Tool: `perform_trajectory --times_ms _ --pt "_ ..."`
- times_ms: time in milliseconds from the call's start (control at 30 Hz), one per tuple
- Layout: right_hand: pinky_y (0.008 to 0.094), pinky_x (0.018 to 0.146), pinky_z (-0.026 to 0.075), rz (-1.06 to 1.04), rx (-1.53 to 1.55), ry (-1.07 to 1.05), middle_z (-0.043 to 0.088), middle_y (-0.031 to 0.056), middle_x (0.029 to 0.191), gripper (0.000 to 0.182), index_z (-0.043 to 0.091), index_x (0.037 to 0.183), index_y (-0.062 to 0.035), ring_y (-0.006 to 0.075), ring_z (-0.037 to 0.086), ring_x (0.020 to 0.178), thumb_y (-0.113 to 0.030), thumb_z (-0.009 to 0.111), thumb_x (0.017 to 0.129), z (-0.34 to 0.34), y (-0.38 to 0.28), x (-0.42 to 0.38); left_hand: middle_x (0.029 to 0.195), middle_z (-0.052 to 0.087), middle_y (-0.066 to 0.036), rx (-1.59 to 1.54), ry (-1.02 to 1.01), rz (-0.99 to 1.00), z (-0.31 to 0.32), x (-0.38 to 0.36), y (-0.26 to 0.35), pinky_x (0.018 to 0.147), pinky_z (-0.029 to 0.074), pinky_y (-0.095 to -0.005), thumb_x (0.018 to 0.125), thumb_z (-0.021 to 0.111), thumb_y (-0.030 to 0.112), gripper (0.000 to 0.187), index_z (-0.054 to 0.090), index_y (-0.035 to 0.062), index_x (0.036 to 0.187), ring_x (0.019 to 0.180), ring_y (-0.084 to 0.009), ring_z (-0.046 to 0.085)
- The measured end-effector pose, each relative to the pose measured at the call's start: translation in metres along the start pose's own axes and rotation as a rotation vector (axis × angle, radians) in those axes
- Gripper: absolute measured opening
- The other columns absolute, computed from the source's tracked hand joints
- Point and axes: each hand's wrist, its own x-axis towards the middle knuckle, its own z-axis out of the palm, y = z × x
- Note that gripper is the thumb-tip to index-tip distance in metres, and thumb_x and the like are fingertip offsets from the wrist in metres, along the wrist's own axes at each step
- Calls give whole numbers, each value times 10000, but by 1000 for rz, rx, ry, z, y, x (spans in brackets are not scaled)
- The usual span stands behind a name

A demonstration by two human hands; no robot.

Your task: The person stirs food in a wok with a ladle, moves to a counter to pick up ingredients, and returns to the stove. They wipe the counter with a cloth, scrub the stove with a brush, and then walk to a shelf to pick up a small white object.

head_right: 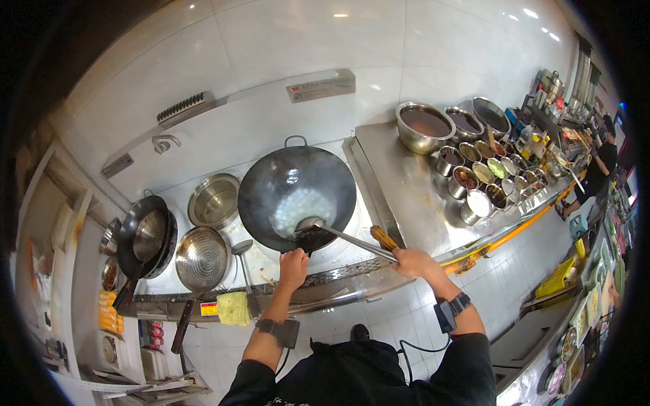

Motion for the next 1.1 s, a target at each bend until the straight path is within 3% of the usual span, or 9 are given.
perform_trajectory --times_ms 133,233,433,1100 --pt "492 710 507 19 -74 198 653 217 806 382 516 1051 13 383 652 754 -316 563 862 45 -5 50 753 581 -117 -23 -14 -1 -1 1 0 717 359 -462 804 594 114 107 500 63 803 784 -342 545" --pt "510 701 517 95 -21 253 655 230 826 364 478 1029 56 411 647 770 -278 510 886 51 -52 55 763 586 -116 -22 -16 -8 -2 2 -1 722 357 -459 808 585 111 97 501 63 801 783 -342 545" --pt "535 695 506 81 341 341 637 269 785 355 455 1035 29 456 629 747 -288 505 882 118 -72 80 772 587 -111 -13 -36 3 -3 1 0 735 353 -456 817 576 113 89 504 65 795 781 -332 545" --pt "534 719 488 121 495 317 630 272 780 295 429 1023 1 456 622 769 -203 535 837 148 -72 28 738 573 -114 -8 -24 57 0 0 -7 729 357 -450 823 577 114 80 513 67 809 764 -340 547"
